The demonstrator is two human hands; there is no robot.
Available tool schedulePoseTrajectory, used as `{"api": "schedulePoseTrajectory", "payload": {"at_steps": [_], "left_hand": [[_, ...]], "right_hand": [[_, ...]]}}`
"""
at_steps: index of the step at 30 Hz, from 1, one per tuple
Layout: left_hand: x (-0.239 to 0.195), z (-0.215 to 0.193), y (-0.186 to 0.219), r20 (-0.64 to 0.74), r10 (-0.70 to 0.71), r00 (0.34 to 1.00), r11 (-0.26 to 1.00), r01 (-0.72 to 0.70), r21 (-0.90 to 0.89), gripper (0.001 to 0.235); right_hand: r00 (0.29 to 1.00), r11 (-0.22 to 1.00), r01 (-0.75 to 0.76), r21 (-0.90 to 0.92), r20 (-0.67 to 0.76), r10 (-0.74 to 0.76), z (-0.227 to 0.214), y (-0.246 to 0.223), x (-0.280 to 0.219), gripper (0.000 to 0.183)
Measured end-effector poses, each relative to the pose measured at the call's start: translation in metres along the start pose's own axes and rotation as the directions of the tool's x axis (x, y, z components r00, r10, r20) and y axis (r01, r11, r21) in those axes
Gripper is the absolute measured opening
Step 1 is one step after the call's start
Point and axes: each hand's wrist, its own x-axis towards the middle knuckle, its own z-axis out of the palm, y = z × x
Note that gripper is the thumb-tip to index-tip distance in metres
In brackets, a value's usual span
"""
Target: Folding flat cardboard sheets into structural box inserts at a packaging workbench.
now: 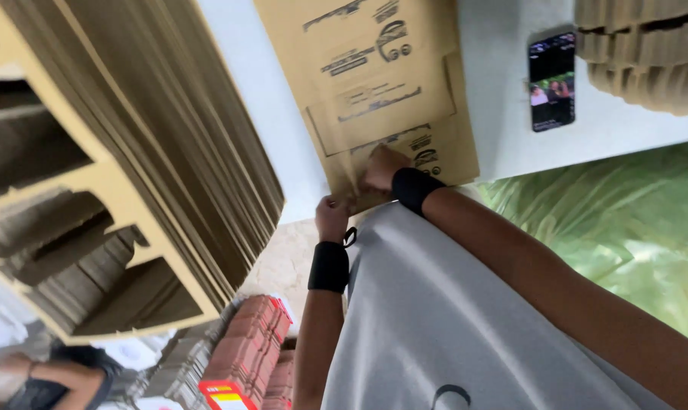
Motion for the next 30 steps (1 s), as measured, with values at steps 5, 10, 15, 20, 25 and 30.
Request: {"api": "schedulePoseTrajectory", "payload": {"at_steps": [5,10,15,20,25,30], "left_hand": [[-0.07,0.013,0.016,0.017,-0.041,0.999,0.934,0.045,-0.356,0.051],[-0.089,0.018,0.011,-0.1,-0.032,0.995,0.783,-0.037,-0.621,0.038],[-0.03,0.036,-0.066,-0.307,-0.034,0.951,0.567,-0.234,-0.789,0.042],[-0.023,0.086,-0.072,-0.198,-0.251,0.947,0.281,-0.124,-0.952,0.057],[-0.055,0.117,-0.026,-0.086,-0.123,0.989,0.284,-0.048,-0.958,0.075],[-0.085,0.089,-0.007,-0.105,-0.119,0.987,0.424,-0.045,-0.905,0.051]], "right_hand": [[0.987,0.981,0.157,0.113,-0.037,-0.154,0.011,-0.008,-0.032,0.036],[0.988,0.958,0.153,0.243,-0.034,-0.149,-0.019,0.008,-0.062,0.038],[0.987,0.979,0.121,0.165,-0.125,-0.101,-0.031,0.045,-0.062,0.044],[0.987,0.988,0.15,0.03,-0.066,-0.148,-0.011,0.045,-0.074,0.035],[0.987,0.981,0.16,-0.106,0.01,-0.16,0.02,0.027,-0.077,0.036],[0.98,0.831,0.176,-0.528,0.171,-0.099,0.035,-0.024,-0.084,0.036]]}}
